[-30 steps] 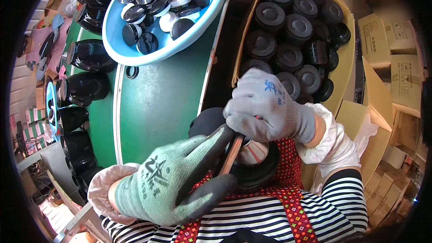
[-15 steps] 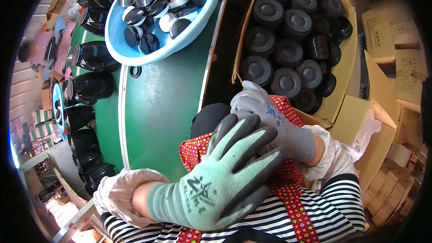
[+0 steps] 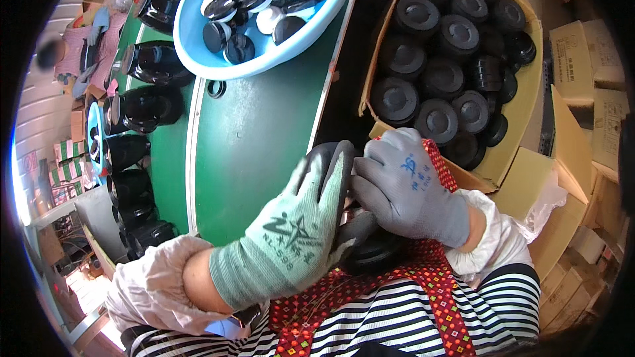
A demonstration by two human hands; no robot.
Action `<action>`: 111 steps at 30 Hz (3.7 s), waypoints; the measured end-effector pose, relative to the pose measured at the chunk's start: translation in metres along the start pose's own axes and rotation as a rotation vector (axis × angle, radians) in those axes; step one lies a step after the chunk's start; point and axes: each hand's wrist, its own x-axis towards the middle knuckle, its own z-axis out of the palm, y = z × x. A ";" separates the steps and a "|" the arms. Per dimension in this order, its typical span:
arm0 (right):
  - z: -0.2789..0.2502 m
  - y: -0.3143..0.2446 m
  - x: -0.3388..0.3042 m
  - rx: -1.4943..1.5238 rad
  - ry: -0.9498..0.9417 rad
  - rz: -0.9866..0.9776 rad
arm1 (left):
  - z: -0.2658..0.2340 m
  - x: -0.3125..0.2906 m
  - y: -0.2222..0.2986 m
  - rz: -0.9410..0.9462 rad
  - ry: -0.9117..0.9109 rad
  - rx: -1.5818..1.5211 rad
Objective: The person assembles black kettles by inserting a metal strainer into the opening and then screwing on a lid. The person handles each kettle one at a time, places the finished units on the table, and repeats the process.
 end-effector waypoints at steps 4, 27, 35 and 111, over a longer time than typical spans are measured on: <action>-0.015 -0.025 0.002 0.002 0.112 0.199 | -0.006 -0.001 -0.032 -0.029 -0.170 -0.035; -0.042 -0.041 0.006 -0.497 -0.253 0.114 | 0.015 0.055 -0.098 0.431 0.004 -0.023; -0.036 -0.035 0.007 -0.428 -0.179 0.155 | 0.025 0.039 -0.096 0.410 0.238 0.027; 0.045 -0.044 0.144 0.948 -0.163 0.409 | 0.100 -0.117 -0.134 -0.207 1.080 -0.381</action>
